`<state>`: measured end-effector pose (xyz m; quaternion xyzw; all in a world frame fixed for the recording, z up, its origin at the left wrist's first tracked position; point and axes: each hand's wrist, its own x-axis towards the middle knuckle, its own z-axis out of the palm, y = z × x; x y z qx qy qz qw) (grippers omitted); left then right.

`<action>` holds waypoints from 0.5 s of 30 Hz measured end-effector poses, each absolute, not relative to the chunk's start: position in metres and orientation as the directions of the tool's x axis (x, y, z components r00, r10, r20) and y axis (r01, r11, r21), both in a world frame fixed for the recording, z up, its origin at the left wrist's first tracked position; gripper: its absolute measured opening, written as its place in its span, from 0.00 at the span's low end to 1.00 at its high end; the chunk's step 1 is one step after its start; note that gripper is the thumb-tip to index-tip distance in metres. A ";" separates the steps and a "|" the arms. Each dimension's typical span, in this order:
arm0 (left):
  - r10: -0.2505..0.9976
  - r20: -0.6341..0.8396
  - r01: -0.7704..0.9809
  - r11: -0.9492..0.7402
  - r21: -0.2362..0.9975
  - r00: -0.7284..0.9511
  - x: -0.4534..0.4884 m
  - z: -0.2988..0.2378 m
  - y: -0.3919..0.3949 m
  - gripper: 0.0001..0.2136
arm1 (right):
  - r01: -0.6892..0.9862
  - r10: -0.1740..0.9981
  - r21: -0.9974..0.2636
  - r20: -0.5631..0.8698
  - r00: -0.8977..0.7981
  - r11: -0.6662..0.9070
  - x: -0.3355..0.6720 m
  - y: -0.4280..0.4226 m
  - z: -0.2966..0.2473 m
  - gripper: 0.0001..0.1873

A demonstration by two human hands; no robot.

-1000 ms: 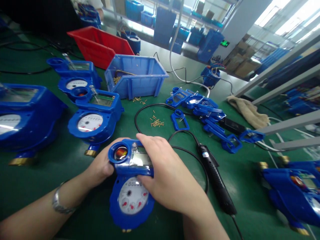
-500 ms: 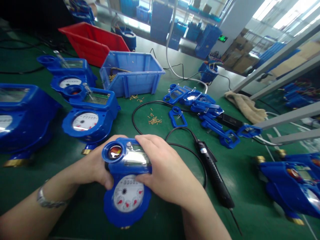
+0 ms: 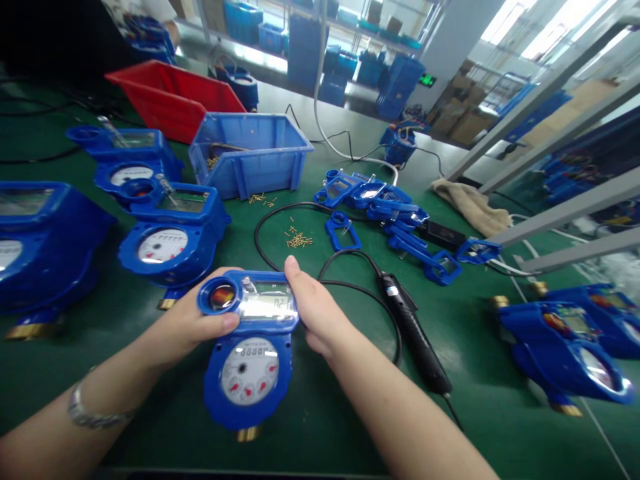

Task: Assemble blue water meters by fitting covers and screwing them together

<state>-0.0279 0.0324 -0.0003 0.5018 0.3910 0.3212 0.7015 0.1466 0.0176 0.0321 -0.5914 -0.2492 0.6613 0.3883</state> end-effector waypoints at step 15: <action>0.847 -0.276 -0.044 0.332 0.942 0.455 -0.030 -0.006 0.029 0.33 | -0.392 0.779 -0.733 -0.624 0.065 -0.555 0.138 0.017 0.014 0.18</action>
